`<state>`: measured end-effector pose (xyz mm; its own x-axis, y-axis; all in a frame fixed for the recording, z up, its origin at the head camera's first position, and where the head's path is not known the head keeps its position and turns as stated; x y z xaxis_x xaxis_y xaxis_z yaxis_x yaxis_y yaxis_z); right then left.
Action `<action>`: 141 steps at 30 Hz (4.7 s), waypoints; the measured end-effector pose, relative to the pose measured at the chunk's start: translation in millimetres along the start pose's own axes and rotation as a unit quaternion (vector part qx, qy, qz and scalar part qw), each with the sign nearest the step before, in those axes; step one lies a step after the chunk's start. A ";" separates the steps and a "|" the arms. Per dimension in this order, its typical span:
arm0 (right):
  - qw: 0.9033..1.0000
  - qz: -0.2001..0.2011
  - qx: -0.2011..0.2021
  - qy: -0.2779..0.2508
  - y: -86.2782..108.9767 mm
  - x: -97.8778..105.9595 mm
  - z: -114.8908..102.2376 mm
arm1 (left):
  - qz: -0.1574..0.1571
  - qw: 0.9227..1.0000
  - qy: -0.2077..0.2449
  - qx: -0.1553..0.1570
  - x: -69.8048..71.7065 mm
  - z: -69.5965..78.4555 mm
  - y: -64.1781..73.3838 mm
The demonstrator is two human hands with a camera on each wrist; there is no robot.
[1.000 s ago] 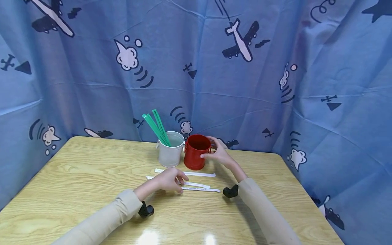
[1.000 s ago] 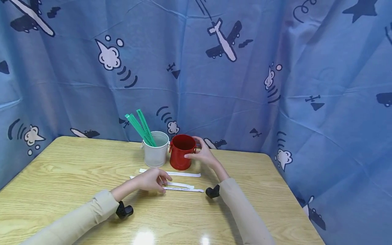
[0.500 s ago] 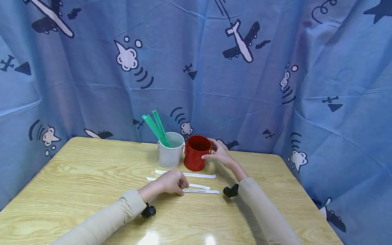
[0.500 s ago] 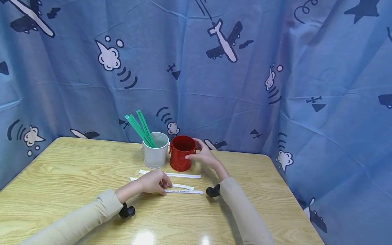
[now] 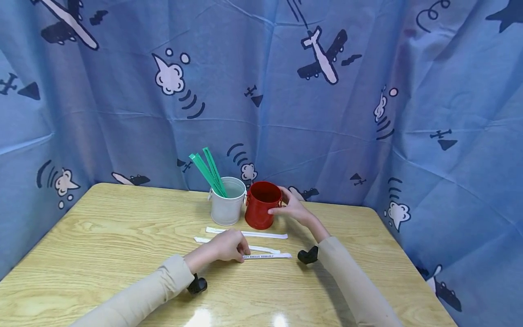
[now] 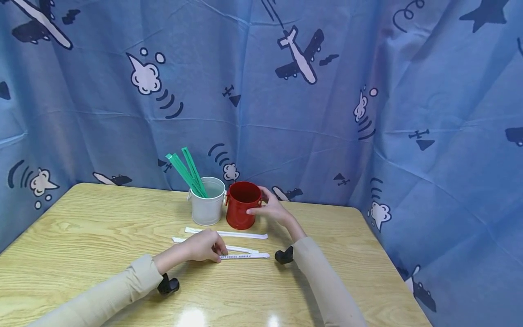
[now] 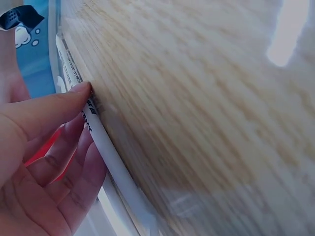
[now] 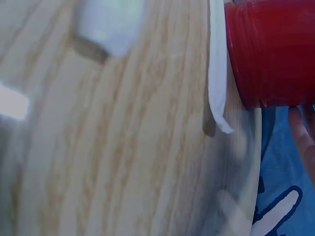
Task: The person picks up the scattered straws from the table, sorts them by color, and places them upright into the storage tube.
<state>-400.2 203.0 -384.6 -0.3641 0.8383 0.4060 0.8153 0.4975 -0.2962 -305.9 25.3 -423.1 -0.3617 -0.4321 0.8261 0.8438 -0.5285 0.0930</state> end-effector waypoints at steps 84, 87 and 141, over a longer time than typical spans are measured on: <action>0.999 0.010 0.042 -0.006 -4.6 5.8 34.0 | 0.326 0.904 0.276 0.000 144.2 43.3 -39.3; 0.999 0.009 0.039 -0.004 -4.6 5.4 34.0 | 0.334 0.900 0.280 -0.002 142.4 43.4 -40.5; 1.000 0.001 -0.003 0.003 4.2 -1.7 -0.8 | 0.219 0.915 0.338 -0.005 91.2 39.3 -50.5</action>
<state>-395.8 203.5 -385.8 -0.3604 0.8374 0.4110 0.8181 0.4955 -0.2921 -365.9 41.3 -330.6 -0.1555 -0.9559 0.2493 0.9639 -0.2020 -0.1733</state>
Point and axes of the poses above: each hand's wrist, its own y-axis away from the middle knuckle, its own x-axis out of the back of the hand, z = x × y, the point moved 6 cm from there along -y, towards the middle knuckle, and after that the axes turned 13 degrees about x, right-handed, at the moved point
